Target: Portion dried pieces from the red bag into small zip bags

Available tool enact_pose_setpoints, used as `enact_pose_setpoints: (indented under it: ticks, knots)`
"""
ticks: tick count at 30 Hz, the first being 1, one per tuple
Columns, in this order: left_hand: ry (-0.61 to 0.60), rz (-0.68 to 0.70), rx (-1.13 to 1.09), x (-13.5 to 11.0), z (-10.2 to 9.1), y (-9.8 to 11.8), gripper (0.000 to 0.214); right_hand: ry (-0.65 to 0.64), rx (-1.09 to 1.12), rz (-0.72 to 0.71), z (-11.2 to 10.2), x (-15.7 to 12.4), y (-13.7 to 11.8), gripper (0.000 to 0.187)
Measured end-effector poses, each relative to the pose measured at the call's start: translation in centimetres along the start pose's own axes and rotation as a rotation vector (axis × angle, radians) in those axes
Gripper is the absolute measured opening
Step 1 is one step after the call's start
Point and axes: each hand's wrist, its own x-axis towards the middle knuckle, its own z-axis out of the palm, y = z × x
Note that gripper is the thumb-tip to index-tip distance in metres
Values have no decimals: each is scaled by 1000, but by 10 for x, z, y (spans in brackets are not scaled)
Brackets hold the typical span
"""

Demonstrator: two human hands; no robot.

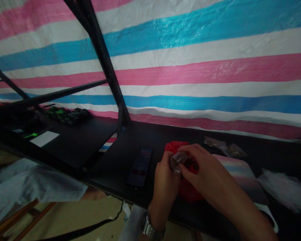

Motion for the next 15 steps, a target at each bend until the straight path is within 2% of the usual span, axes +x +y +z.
enact_pose_setpoints:
  ticks: [6, 11, 15]
  knots:
    - [2, 40, 117, -1, -4, -1, 25, 59, -125, 0, 1, -2, -5, 35]
    - [-22, 94, 179, -1, -3, -7, 41, 29, -86, 8, 6, -1, -3, 27]
    - [-22, 141, 218, -2, -2, -10, 45, 18, -15, 16, 8, 1, -2, 22]
